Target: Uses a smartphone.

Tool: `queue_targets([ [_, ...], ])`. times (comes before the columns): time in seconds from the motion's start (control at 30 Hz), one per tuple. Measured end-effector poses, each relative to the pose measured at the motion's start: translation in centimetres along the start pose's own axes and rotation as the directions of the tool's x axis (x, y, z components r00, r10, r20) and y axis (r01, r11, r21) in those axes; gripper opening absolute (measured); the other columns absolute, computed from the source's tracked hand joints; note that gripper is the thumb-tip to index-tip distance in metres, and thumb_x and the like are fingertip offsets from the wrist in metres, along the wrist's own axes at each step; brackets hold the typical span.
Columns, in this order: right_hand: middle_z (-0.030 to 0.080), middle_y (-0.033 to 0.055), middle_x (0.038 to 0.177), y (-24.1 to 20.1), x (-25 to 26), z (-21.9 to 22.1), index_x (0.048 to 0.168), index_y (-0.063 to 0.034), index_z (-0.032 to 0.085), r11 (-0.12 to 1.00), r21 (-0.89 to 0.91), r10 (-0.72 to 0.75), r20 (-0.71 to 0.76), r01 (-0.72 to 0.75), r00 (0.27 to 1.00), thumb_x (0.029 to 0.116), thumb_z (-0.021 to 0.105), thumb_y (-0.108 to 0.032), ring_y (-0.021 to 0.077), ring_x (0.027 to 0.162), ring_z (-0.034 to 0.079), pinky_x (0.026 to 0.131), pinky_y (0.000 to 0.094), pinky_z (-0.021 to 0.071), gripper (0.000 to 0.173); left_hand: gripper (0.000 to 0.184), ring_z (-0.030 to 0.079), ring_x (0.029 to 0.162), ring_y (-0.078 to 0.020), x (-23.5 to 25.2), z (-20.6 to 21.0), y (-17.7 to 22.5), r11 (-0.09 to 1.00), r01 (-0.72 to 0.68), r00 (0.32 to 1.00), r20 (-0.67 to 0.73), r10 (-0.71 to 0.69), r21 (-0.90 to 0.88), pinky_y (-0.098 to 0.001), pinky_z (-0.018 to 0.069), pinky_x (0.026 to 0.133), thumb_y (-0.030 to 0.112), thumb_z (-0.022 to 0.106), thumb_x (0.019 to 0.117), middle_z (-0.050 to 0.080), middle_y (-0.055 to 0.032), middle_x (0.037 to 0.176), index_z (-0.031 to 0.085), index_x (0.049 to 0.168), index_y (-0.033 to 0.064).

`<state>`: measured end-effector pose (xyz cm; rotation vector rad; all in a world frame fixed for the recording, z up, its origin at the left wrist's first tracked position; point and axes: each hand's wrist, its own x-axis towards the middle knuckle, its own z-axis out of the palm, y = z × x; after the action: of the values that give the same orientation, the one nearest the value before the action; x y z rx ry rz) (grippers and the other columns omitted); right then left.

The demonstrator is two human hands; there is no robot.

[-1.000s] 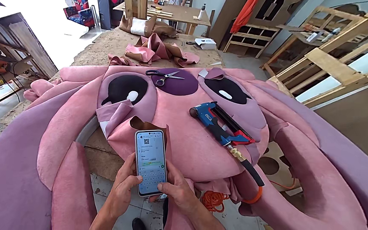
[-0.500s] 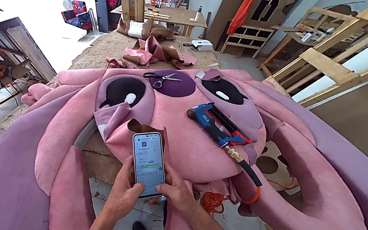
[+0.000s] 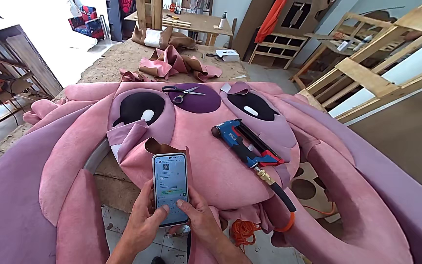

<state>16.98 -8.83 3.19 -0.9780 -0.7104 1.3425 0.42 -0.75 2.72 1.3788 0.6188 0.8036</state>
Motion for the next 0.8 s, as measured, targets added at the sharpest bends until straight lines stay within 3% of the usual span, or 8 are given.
queue_targets([
  [0.1, 0.070, 0.0188, 0.117, 0.0, -0.1, -0.3, 0.141, -0.0002, 0.044, 0.999, 0.031, 0.007, 0.049, -0.009, 0.999, 0.1003, 0.046, -0.005, 0.0323, 0.097, 0.075, 0.066, 0.0485, 0.0660, 0.041, 0.056, 0.074, 0.102, -0.0244, 0.0, 0.1, 0.0, 1.000, 0.011, 1.000, -0.024, -0.012, -0.023, -0.0388, 0.0637, 0.085, 0.010, 0.056, 0.0917, 0.073, -0.0129, 0.116, 0.042, 0.146, 0.0062],
  [0.2, 0.069, 0.0171, 0.119, -0.1, -0.1, -0.3, 0.143, 0.0008, 0.041, 1.000, 0.011, 0.010, 0.064, -0.011, 0.998, 0.0939, 0.047, 0.003, 0.0311, 0.098, 0.074, 0.068, 0.0481, 0.0662, 0.049, 0.071, 0.073, 0.104, -0.0235, 0.0, 0.4, -0.1, 1.000, 0.016, 0.999, -0.033, -0.016, -0.002, -0.0396, 0.0646, 0.086, 0.014, 0.067, 0.0853, 0.072, -0.0107, 0.119, 0.037, 0.149, 0.0059],
  [0.3, 0.069, 0.0159, 0.119, 0.0, 0.0, -0.4, 0.143, 0.0008, 0.042, 1.000, -0.003, 0.001, 0.075, -0.001, 0.997, 0.0985, 0.047, -0.002, 0.0297, 0.099, 0.074, 0.071, 0.0478, 0.0662, 0.045, 0.075, 0.074, 0.102, -0.0213, 0.0, 0.9, -0.2, 0.999, 0.004, 0.996, -0.087, 0.000, 0.044, -0.0368, 0.0652, 0.086, 0.012, 0.074, 0.0837, 0.073, -0.0086, 0.117, 0.036, 0.148, 0.0057],
  [0.43, 0.070, 0.0172, 0.117, 0.2, 0.1, -0.3, 0.141, 0.0004, 0.046, 1.000, 0.012, -0.004, 0.045, 0.004, 0.999, 0.1047, 0.044, -0.009, 0.0308, 0.096, 0.075, 0.067, 0.0482, 0.0664, 0.038, 0.072, 0.074, 0.103, -0.0224, -0.1, 0.4, -0.2, 1.000, -0.003, 0.999, -0.047, 0.004, 0.009, -0.0387, 0.0650, 0.085, 0.019, 0.069, 0.0862, 0.072, -0.0099, 0.118, 0.036, 0.149, 0.0041],
  [0.57, 0.067, 0.0166, 0.125, -0.3, -0.3, -0.2, 0.148, 0.0002, 0.031, 0.999, -0.054, 0.011, 0.127, -0.004, 0.992, 0.0938, 0.061, 0.000, 0.0312, 0.104, 0.073, 0.075, 0.0467, 0.0668, 0.062, 0.067, 0.071, 0.107, -0.0233, 0.0, -0.3, -0.1, 0.995, 0.007, 1.000, -0.001, -0.007, -0.095, -0.0394, 0.0612, 0.091, 0.018, 0.058, 0.0865, 0.070, -0.0136, 0.121, 0.038, 0.149, 0.0013],
  [0.67, 0.067, 0.0165, 0.125, -0.3, -0.2, 0.1, 0.148, -0.0001, 0.029, 0.993, -0.113, 0.030, 0.099, -0.018, 0.995, 0.0896, 0.063, 0.007, 0.0311, 0.103, 0.074, 0.074, 0.0451, 0.0674, 0.068, 0.065, 0.071, 0.107, -0.0237, 0.1, -0.4, -0.1, 0.993, 0.003, 1.000, 0.003, -0.003, -0.115, -0.0399, 0.0610, 0.091, 0.014, 0.054, 0.0850, 0.070, -0.0143, 0.120, 0.039, 0.147, 0.0004],
  [0.8, 0.066, 0.0162, 0.127, -0.1, -0.3, 0.0, 0.151, 0.0008, 0.025, 0.995, -0.100, -0.006, 0.111, 0.017, 0.994, 0.0918, 0.061, 0.003, 0.0311, 0.105, 0.073, 0.072, 0.0455, 0.0674, 0.069, 0.067, 0.071, 0.109, -0.0247, 0.1, -0.4, 0.0, 0.992, 0.002, 1.000, 0.019, 0.001, -0.126, -0.0404, 0.0609, 0.092, 0.013, 0.055, 0.0841, 0.069, -0.0150, 0.122, 0.037, 0.148, 0.0004],
])
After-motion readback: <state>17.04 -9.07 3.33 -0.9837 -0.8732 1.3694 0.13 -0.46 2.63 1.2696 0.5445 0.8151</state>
